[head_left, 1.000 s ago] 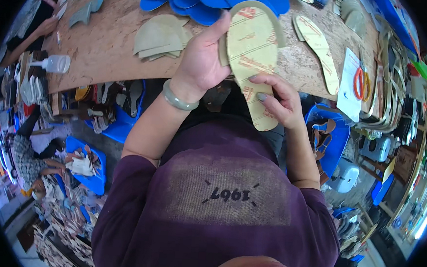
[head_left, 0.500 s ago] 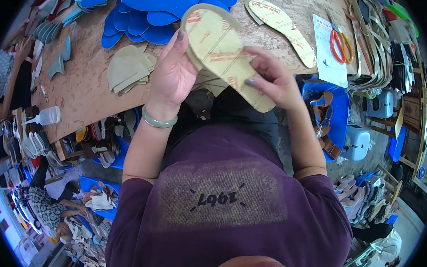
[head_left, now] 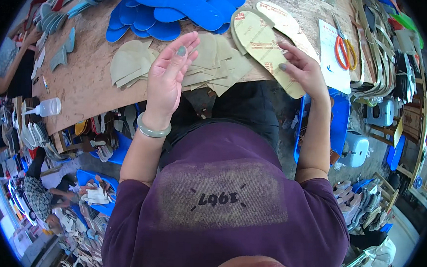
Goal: The person assembles shoe insoles by hand, peeling protective films from beige foam pieces and pressing them onto blue insole bases. The person handles the components one at a time, aligning the beige foam to the blue base and smoothing the edges to ensure adhesion.
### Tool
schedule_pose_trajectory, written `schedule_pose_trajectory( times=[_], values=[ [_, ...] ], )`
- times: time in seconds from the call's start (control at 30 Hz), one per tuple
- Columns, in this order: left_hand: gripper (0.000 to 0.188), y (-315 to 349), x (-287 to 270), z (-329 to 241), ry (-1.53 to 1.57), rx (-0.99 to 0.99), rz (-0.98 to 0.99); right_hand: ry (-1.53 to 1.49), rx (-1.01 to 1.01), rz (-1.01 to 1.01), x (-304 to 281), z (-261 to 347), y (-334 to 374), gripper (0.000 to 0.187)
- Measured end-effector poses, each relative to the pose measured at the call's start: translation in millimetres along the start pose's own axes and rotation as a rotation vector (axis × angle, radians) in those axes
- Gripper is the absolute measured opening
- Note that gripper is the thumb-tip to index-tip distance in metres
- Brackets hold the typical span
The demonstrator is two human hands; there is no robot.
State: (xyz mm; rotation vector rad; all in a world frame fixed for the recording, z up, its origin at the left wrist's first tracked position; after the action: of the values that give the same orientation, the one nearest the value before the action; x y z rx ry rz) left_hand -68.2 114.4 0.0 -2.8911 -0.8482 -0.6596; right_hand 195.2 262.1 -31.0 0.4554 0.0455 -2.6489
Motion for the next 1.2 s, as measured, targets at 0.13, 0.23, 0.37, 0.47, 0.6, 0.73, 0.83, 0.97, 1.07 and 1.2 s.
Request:
schedule_pose_trajectory(
  times=[0.13, 0.23, 0.37, 0.47, 0.6, 0.73, 0.83, 0.97, 1.07, 1.2],
  values=[
    [0.032, 1.2, -28.9, -10.6, -0.067, 0.119, -0.114, 0.48, -0.29, -0.174, -6.4, 18.4, -0.9, 0.043],
    [0.031, 4.9, -48.2, -14.9, -0.166, 0.209, -0.152, 0.631, -0.476, -0.295, 13.0, 42.6, 3.3, 0.042],
    [0.026, 15.1, -49.5, -14.8, -0.335, 0.285, -0.155, 0.732, -0.593, -0.415, 20.4, 60.8, -10.3, 0.043],
    [0.027, 19.3, -36.2, -18.8, -0.413, 0.294, -0.069, 0.805, -0.411, -0.51, -8.4, 31.3, -39.8, 0.05],
    [0.034, 23.6, 3.7, 4.8, -0.461, 0.081, 0.169, 0.93, -0.146, -0.438, -32.7, 11.6, -56.4, 0.062],
    [0.042, 31.2, 57.7, 53.6, -0.052, -0.609, 0.263, 0.917, -0.097, -0.406, -45.6, 5.3, -55.4, 0.061],
    [0.036, 21.4, 85.6, 77.4, 0.044, -0.719, 0.178, 0.8, -0.057, -0.404, -48.6, 3.4, -54.0, 0.052],
    [0.019, 7.9, 108.6, 112.9, 0.105, -0.734, 0.077, 0.506, -0.119, -0.378, -56.6, -6.9, -49.8, 0.036],
    [0.016, 4.9, 117.1, 119.1, 0.016, -0.602, 0.067, 0.253, -0.044, -0.376, -53.7, 6.0, -24.8, 0.023],
    [0.016, 6.8, 106.3, 71.4, 0.023, -0.39, 0.102, -0.102, -0.222, -0.825, -87.0, 20.9, 9.6, 0.028]
  ],
)
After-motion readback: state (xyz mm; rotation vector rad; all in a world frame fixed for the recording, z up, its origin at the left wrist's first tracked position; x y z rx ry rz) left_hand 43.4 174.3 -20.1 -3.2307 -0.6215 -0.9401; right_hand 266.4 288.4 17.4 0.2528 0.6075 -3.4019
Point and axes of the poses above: each hand's wrist, its own y-axis away from the middle knuckle, its own x-axis out of the palm, z = x × y, the point moved 5 cm from there along -y, towards the middle knuckle, and after that the axes turned 12 degrees about -z, right-handed, at the moved point
